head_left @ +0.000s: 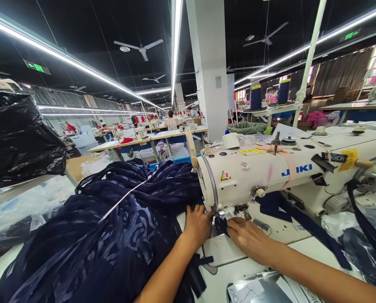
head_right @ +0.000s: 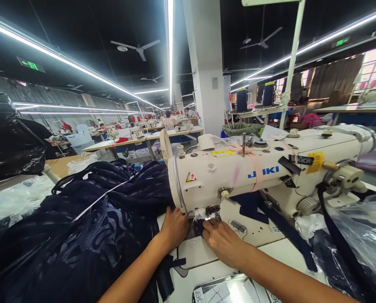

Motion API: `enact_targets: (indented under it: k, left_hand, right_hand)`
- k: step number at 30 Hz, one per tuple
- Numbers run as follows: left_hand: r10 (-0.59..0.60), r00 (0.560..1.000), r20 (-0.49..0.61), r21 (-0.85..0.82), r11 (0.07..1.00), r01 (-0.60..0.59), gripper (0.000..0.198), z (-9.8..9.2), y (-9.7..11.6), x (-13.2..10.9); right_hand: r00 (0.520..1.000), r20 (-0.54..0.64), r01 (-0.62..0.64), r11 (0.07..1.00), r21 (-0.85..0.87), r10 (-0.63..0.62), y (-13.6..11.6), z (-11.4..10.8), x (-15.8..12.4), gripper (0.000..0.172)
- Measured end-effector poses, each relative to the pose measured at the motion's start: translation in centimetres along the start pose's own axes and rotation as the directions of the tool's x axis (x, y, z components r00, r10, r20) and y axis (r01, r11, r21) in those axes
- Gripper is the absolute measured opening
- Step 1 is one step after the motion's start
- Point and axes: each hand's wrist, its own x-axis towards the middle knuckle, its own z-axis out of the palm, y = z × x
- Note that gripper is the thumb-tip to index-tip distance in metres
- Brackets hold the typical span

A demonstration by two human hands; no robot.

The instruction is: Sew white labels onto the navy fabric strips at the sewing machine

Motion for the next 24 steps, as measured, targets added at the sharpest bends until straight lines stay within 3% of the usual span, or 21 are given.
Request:
enact_targets:
  k: [8,18,21,24]
  left_hand:
    - [-0.016,1.0,0.017,-0.02,1.0,0.016,0.027,0.0,0.1,0.2]
    - [0.013,0.999,0.041,-0.062,0.998,-0.011,0.028,-0.6,-0.1,-0.4]
    - [0.026,0.999,0.033,-0.073,0.997,-0.023,0.028,-0.5,-0.1,-0.3]
    - [0.039,0.999,0.02,-0.082,0.996,-0.037,0.028,-0.4,-0.1,-0.3]
  right_hand:
    - [0.998,0.024,-0.051,0.999,0.004,0.051,-0.2,0.3,0.4,0.021]
    - [1.0,-0.012,0.029,0.993,0.111,-0.028,3.9,-0.2,-0.7,0.022]
    - [0.999,-0.026,0.027,0.992,0.122,-0.024,3.8,-0.4,-0.8,0.028]
    - [1.0,-0.003,0.011,0.984,0.177,-0.011,3.7,-0.5,-0.6,0.045]
